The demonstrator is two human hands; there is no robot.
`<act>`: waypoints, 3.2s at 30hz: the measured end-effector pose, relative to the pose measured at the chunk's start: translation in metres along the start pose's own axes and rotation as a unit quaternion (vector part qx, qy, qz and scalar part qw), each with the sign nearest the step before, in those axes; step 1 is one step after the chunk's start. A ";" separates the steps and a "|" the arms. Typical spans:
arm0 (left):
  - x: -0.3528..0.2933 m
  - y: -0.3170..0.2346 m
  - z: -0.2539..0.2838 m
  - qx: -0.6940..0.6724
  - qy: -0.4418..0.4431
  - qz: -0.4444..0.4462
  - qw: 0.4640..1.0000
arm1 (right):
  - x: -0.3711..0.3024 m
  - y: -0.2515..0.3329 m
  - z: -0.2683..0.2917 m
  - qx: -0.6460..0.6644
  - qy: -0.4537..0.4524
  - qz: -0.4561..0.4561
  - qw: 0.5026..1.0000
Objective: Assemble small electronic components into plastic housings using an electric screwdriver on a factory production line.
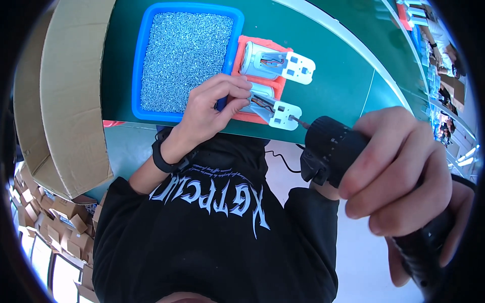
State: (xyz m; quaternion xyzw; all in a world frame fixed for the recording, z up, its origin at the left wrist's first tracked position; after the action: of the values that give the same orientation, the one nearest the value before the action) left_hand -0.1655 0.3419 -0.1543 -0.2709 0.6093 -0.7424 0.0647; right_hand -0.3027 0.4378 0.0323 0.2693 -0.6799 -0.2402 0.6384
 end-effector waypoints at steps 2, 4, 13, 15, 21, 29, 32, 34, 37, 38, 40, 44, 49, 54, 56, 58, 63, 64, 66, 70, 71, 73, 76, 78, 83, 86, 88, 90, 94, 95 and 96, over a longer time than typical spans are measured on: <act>0.001 0.000 -0.001 -0.009 -0.005 0.009 1.000 | -0.002 0.002 0.002 -0.002 -0.001 -0.003 1.000; 0.000 0.001 -0.001 -0.016 -0.004 0.021 1.000 | -0.001 0.006 -0.002 -0.024 -0.040 -0.024 0.999; -0.002 0.003 0.000 -0.032 0.020 0.042 0.998 | -0.011 0.003 0.007 0.038 -0.040 -0.028 0.998; -0.001 0.003 0.001 -0.028 0.020 0.038 0.999 | -0.011 0.001 0.005 0.037 -0.043 -0.017 0.998; 0.001 0.000 0.000 -0.008 -0.002 0.017 1.000 | -0.017 0.022 0.004 -0.029 -0.091 0.021 0.995; 0.000 -0.007 -0.002 0.016 -0.018 -0.035 0.999 | -0.026 0.052 0.006 -0.027 -0.153 0.091 0.984; 0.000 -0.011 -0.003 -0.007 -0.013 -0.022 1.000 | -0.030 0.050 0.003 -0.034 -0.160 0.086 0.983; 0.000 -0.012 -0.003 -0.030 -0.018 -0.007 0.999 | -0.031 0.050 0.003 -0.037 -0.164 0.084 0.982; -0.001 -0.011 -0.004 -0.031 -0.026 -0.001 0.999 | -0.032 0.051 0.004 -0.034 -0.172 0.081 0.981; -0.001 -0.010 -0.004 -0.031 -0.031 0.002 0.999 | -0.032 0.052 0.005 -0.035 -0.173 0.082 0.981; -0.001 -0.011 -0.005 -0.029 -0.028 -0.002 0.999 | -0.032 0.054 0.007 -0.023 -0.174 0.080 0.981; -0.002 -0.010 -0.005 -0.024 -0.023 -0.014 0.999 | -0.033 0.052 0.008 -0.024 -0.170 0.074 0.982; -0.003 -0.015 -0.001 0.004 -0.033 -0.040 0.999 | -0.034 0.057 0.006 -0.032 -0.161 0.070 0.984; 0.005 -0.026 0.016 0.073 -0.061 -0.076 0.993 | -0.034 0.060 0.008 -0.036 -0.148 0.069 0.986; 0.006 -0.022 0.031 0.150 -0.017 -0.033 0.988 | -0.031 0.051 0.002 -0.040 -0.088 0.028 0.995; 0.003 -0.013 0.040 0.292 0.072 0.053 0.952 | -0.029 0.047 -0.002 -0.044 -0.060 0.003 0.997; 0.000 -0.012 0.037 0.332 0.165 0.079 0.925 | -0.024 0.043 -0.008 -0.031 -0.037 -0.033 0.998; 0.002 -0.013 0.029 0.329 0.159 0.077 0.928 | -0.029 0.045 -0.005 -0.032 -0.038 -0.025 0.998; 0.005 -0.013 0.016 0.323 0.149 0.076 0.932 | -0.037 0.050 -0.001 -0.033 -0.042 -0.011 0.999; 0.007 -0.007 0.019 0.298 0.129 0.081 0.942 | -0.036 0.045 -0.002 -0.035 -0.057 0.001 0.998; 0.007 -0.006 0.025 0.296 0.132 0.084 0.942 | -0.033 0.041 -0.005 -0.037 -0.062 0.001 0.997; 0.009 -0.008 0.039 0.238 0.092 0.087 0.963 | -0.024 0.032 -0.012 -0.043 -0.071 -0.001 0.997; 0.012 -0.013 0.037 0.162 0.044 0.068 0.983 | -0.018 0.019 -0.018 -0.028 -0.063 0.023 0.997; 0.015 -0.020 0.029 0.068 0.005 0.018 0.998 | -0.016 0.016 -0.017 -0.022 -0.060 0.037 0.997; 0.011 -0.014 0.014 -0.014 0.027 0.032 0.999 | -0.016 0.008 -0.020 0.002 -0.016 0.039 0.999; 0.008 -0.005 0.001 -0.065 0.033 0.052 0.996 | -0.017 0.006 -0.021 -0.002 -0.032 0.046 0.998; 0.005 -0.001 0.000 -0.072 0.034 0.063 0.995 | -0.015 0.003 -0.018 0.018 -0.009 0.043 0.999; 0.001 0.002 0.000 -0.082 0.030 0.082 0.993 | -0.017 0.002 -0.017 0.030 0.004 0.042 0.999; 0.001 0.004 -0.003 -0.098 0.023 0.099 0.990 | -0.020 0.007 -0.016 0.004 -0.016 0.032 0.999; 0.003 0.003 -0.004 -0.099 0.024 0.097 0.990 | -0.020 0.009 -0.016 0.004 -0.042 0.028 0.999; 0.004 0.002 -0.003 -0.080 0.027 0.084 0.993 | -0.019 0.012 -0.015 0.002 -0.067 0.025 0.997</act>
State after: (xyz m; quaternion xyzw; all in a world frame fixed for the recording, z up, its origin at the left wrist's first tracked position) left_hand -0.1704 0.3423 -0.1549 -0.2027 0.6891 -0.6902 0.0881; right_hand -0.2873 0.4596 0.0272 0.2370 -0.7285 -0.2403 0.5961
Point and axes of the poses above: each hand's wrist, its own x-axis towards the middle knuckle, its own z-axis out of the back of the hand, y = z × x, the point moved 3 cm from there along x, towards the middle knuckle, and after that the axes turned 1 degree about y, right-handed, at the moved point
